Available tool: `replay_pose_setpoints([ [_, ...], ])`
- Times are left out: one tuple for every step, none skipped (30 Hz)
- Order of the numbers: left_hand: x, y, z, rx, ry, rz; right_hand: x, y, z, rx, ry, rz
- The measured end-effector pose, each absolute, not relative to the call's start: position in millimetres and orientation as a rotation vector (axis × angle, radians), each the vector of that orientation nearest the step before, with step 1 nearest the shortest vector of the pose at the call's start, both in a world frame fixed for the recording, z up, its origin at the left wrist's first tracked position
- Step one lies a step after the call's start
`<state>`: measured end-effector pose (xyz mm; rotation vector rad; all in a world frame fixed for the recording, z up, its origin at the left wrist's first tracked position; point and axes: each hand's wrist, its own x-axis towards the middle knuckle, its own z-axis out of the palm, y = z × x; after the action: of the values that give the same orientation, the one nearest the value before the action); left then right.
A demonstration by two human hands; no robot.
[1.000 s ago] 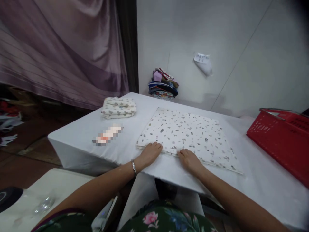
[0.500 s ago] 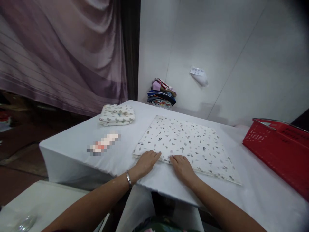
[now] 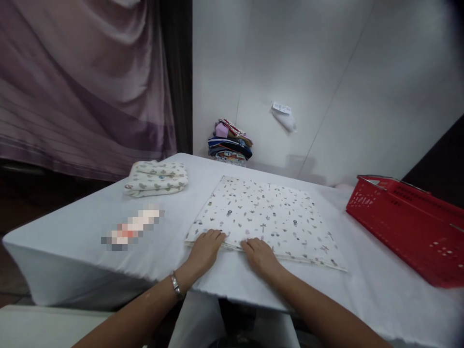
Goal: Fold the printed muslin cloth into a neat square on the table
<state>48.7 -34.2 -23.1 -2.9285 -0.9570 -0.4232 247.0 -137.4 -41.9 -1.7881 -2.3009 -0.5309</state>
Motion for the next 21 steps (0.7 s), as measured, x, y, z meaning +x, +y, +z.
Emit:
replay_pose_setpoints([
  [47.4, -32.8, -22.7, -2.920, -0.973, -0.420, 246.6, -137.5, -40.8, -1.791, -2.297, -0.515],
  [45.3, -31.3, -22.2, -2.911, -0.985, -0.411, 246.4, -137.7, -40.2, -1.793, -2.292, -0.502],
  [42.5, -29.9, -21.5, -2.901, -0.997, -0.398, 246.5, -137.8, -40.2, -1.794, -2.286, -0.495],
  [39.1, -28.6, -20.7, -2.892, -1.007, -0.380, 246.7, -137.9, -40.8, -1.792, -2.283, -0.492],
  [35.5, -27.5, -19.9, -2.884, -1.016, -0.362, 247.1, -137.9, -41.9, -1.784, -2.286, -0.492],
  [31.9, -26.6, -19.0, -2.879, -1.023, -0.344, 247.5, -137.8, -43.3, -1.773, -2.288, -0.493],
  [28.6, -25.9, -18.3, -2.877, -1.029, -0.329, 247.7, -137.6, -44.7, -1.764, -2.289, -0.494],
  [25.8, -25.3, -17.8, -2.876, -1.032, -0.319, 247.7, -137.4, -45.9, -1.760, -2.290, -0.492],
  [23.7, -24.8, -17.7, -2.875, -1.033, -0.314, 247.5, -137.0, -46.8, -1.761, -2.290, -0.488],
  [22.2, -24.3, -18.0, -2.874, -1.032, -0.308, 246.9, -136.4, -47.3, -1.768, -2.289, -0.484],
  [21.3, -23.7, -18.6, -2.872, -1.030, -0.306, 246.0, -135.7, -47.3, -1.776, -2.284, -0.482],
  [20.9, -23.2, -19.6, -2.871, -1.026, -0.313, 244.8, -134.8, -46.9, -1.782, -2.280, -0.481],
  [20.8, -22.5, -20.8, -2.869, -1.021, -0.326, 243.4, -133.7, -46.2, -1.786, -2.277, -0.481],
  [20.9, -21.8, -22.0, -2.868, -1.016, -0.338, 241.7, -132.4, -45.3, -1.788, -2.271, -0.483],
  [21.0, -21.2, -23.2, -2.870, -1.011, -0.347, 239.8, -130.9, -44.4, -1.790, -2.265, -0.487],
  [21.1, -20.7, -24.1, -2.872, -1.005, -0.355, 237.8, -129.3, -43.7, -1.790, -2.263, -0.489],
  [21.1, -20.4, -24.7, -2.875, -1.000, -0.358, 235.8, -127.7, -43.3, -1.786, -2.264, -0.489],
  [21.1, -20.2, -25.0, -2.877, -0.997, -0.356, 233.8, -126.1, -43.3, -1.778, -2.269, -0.485],
  [21.0, -20.2, -24.9, -2.881, -0.994, -0.355, 232.0, -124.7, -43.8, -1.767, -2.275, -0.480],
  [20.8, -20.3, -24.7, -2.883, -0.993, -0.358, 230.5, -123.6, -44.6, -1.755, -2.282, -0.474],
  [20.4, -20.3, -24.3, -2.886, -0.993, -0.360, 229.3, -122.7, -45.8, -1.747, -2.285, -0.470],
])
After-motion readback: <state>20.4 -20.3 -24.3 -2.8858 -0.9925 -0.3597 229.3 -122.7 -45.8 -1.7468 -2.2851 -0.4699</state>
